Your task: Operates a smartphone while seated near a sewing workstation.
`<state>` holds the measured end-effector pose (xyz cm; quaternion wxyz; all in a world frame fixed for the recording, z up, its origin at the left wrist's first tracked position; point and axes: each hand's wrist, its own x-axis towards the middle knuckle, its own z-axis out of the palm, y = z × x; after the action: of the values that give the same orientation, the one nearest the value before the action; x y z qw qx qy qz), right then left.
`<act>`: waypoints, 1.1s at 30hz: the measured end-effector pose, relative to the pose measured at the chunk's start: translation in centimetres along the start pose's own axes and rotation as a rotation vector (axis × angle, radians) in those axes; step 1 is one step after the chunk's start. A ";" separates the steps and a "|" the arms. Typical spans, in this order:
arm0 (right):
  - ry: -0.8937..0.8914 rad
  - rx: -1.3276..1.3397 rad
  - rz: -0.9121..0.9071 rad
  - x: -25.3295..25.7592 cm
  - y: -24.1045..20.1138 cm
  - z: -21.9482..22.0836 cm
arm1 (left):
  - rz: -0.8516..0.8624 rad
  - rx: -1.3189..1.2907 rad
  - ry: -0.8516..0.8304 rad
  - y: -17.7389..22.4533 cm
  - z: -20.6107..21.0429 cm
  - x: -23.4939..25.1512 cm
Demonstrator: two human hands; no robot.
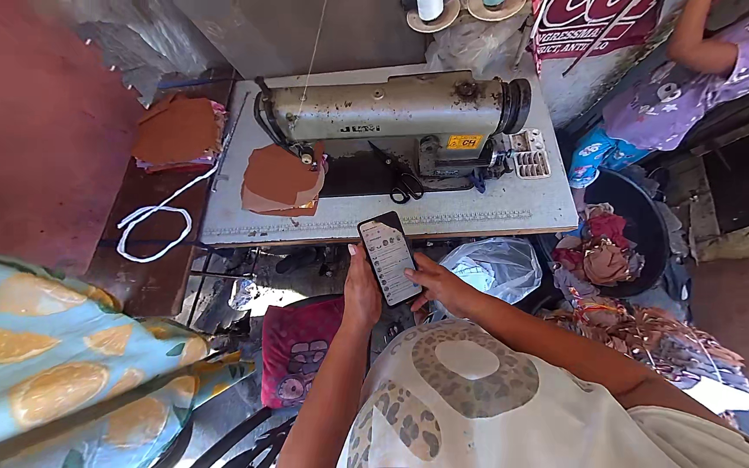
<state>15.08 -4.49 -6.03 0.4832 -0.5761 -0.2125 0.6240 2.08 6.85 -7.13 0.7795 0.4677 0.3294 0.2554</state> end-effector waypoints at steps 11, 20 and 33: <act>0.105 0.235 0.032 1.5 -2.3 -5.0 | -0.015 0.087 -0.064 0.6 4.6 5.4; 0.280 0.328 0.016 1.2 -2.5 -8.4 | -0.073 0.243 -0.165 -0.2 7.5 8.0; 0.828 0.345 -0.174 -3.2 -1.7 -15.7 | -0.231 0.406 -0.406 -2.5 7.2 8.4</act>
<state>29.74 -11.06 -6.86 0.6671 -0.6680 0.0581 0.3245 13.22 7.62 -9.17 0.7437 0.6148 0.2624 -0.0045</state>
